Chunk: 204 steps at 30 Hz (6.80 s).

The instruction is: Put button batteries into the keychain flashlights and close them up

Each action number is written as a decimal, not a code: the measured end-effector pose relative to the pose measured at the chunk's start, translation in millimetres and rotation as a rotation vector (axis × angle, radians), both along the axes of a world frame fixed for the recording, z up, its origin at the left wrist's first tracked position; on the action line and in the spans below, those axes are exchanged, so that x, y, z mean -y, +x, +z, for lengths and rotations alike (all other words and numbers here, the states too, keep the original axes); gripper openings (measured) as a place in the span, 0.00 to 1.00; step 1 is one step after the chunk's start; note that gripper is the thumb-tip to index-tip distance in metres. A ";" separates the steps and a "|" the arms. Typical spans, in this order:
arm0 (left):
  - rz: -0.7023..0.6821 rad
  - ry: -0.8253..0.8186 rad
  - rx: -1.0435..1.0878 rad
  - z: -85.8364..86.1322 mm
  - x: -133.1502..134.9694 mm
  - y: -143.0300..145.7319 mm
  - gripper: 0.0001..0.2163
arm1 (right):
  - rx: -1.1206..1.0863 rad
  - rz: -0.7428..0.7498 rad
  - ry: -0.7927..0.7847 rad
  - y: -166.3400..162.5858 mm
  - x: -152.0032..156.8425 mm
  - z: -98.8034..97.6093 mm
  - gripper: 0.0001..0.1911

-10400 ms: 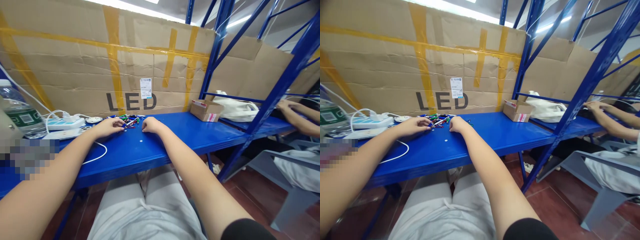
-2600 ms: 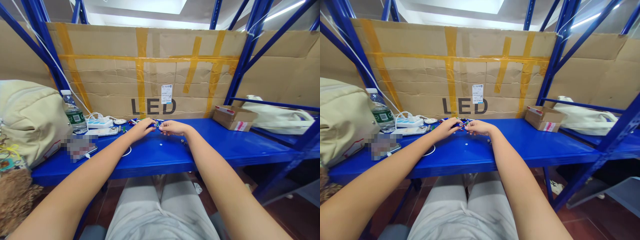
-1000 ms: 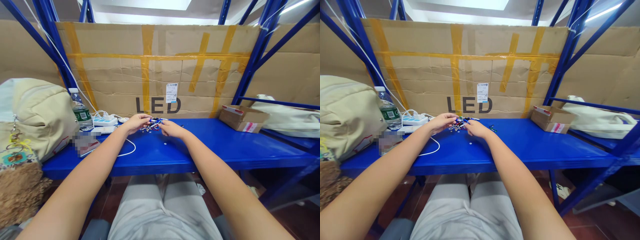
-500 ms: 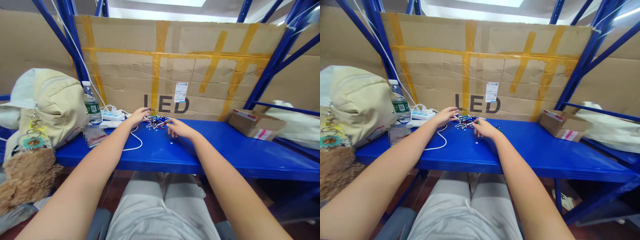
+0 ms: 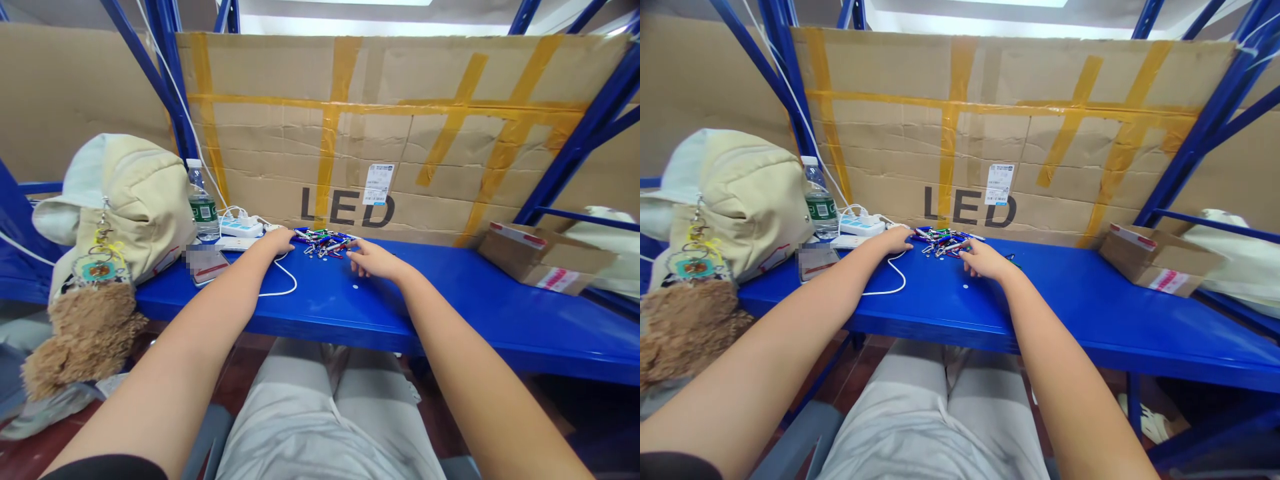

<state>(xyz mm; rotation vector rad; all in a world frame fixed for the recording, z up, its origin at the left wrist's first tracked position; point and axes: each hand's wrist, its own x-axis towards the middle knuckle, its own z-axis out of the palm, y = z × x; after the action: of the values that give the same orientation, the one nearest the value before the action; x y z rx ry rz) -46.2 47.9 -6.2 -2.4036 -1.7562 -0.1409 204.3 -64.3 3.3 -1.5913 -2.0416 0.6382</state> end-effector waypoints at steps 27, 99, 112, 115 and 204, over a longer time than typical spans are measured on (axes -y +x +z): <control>-0.322 -0.036 0.271 -8.0 17.5 37.9 0.15 | 0.319 0.142 0.256 -5.6 -9.8 -11.1 0.08; -0.431 -0.091 0.201 13.5 34.3 34.4 0.13 | 0.325 0.231 0.373 -29.4 -32.1 -22.0 0.04; -0.479 -0.168 0.212 8.8 29.0 31.2 0.14 | 0.066 0.232 0.279 -16.0 -30.3 -26.2 0.13; -0.478 -0.213 0.197 10.1 30.0 31.6 0.13 | 0.066 0.225 0.289 -19.4 -31.9 -28.9 0.13; -0.538 -0.525 0.588 11.0 42.0 31.9 0.17 | -0.083 0.165 0.578 -15.1 -30.0 -15.2 0.12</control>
<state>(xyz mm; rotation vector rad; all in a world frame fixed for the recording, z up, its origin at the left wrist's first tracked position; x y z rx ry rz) -14.3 5.9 4.8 -3.4635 -1.3827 -0.5628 189.2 -34.3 -11.9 -1.0530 -2.0580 0.1340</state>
